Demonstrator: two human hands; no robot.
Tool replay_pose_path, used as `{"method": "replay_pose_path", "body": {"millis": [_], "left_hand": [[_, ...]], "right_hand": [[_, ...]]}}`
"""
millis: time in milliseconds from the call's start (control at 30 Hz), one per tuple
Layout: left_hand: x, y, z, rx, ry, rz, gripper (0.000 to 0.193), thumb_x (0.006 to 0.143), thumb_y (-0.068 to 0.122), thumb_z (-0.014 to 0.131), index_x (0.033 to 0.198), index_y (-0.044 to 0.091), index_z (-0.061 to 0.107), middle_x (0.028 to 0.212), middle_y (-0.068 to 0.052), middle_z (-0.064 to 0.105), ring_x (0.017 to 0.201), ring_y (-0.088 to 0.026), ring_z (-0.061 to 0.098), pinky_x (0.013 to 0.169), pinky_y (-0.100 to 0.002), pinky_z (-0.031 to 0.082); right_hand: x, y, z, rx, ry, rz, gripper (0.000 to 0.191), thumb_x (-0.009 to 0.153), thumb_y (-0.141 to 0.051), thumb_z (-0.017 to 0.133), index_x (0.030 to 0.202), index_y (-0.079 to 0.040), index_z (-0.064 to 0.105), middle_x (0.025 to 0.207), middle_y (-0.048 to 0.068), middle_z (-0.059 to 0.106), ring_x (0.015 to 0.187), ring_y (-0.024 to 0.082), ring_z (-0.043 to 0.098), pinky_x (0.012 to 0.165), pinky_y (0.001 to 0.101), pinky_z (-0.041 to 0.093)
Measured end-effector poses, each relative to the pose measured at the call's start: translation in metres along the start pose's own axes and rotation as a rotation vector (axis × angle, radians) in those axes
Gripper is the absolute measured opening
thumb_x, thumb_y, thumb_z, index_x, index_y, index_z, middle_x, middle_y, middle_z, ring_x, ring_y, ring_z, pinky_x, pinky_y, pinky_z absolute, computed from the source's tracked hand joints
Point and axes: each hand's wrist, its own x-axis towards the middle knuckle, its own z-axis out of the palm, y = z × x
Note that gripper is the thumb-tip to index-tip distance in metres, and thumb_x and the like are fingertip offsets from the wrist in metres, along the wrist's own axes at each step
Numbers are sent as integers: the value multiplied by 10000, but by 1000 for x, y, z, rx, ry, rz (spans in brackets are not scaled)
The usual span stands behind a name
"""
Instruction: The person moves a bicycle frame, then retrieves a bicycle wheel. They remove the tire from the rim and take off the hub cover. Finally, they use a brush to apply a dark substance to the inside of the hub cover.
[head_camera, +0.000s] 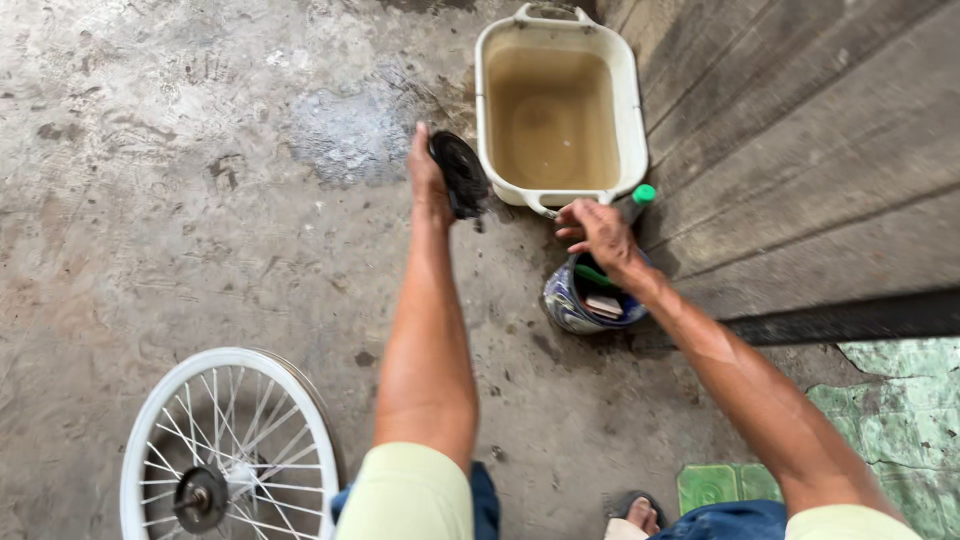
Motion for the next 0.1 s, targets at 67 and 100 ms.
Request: {"method": "replay_pose_path", "body": {"millis": [67, 100], "left_hand": [[12, -9, -4, 130, 76, 158, 743, 976, 582, 580, 1392, -32, 529, 1335, -119, 565, 1209, -248, 515, 1050, -417, 388], [17, -16, -4, 199, 116, 237, 812, 960, 562, 589, 1497, -37, 482, 1510, -103, 522, 1395, -211, 442, 1183, -365, 285]], "right_hand": [[10, -30, 13, -126, 38, 5, 473, 1047, -452, 470, 1148, -43, 685, 1093, 83, 731, 938, 181, 724, 708, 351, 614], [11, -40, 27, -123, 29, 8, 473, 1047, -452, 470, 1148, -43, 685, 1093, 83, 731, 938, 181, 724, 708, 351, 614]]}}
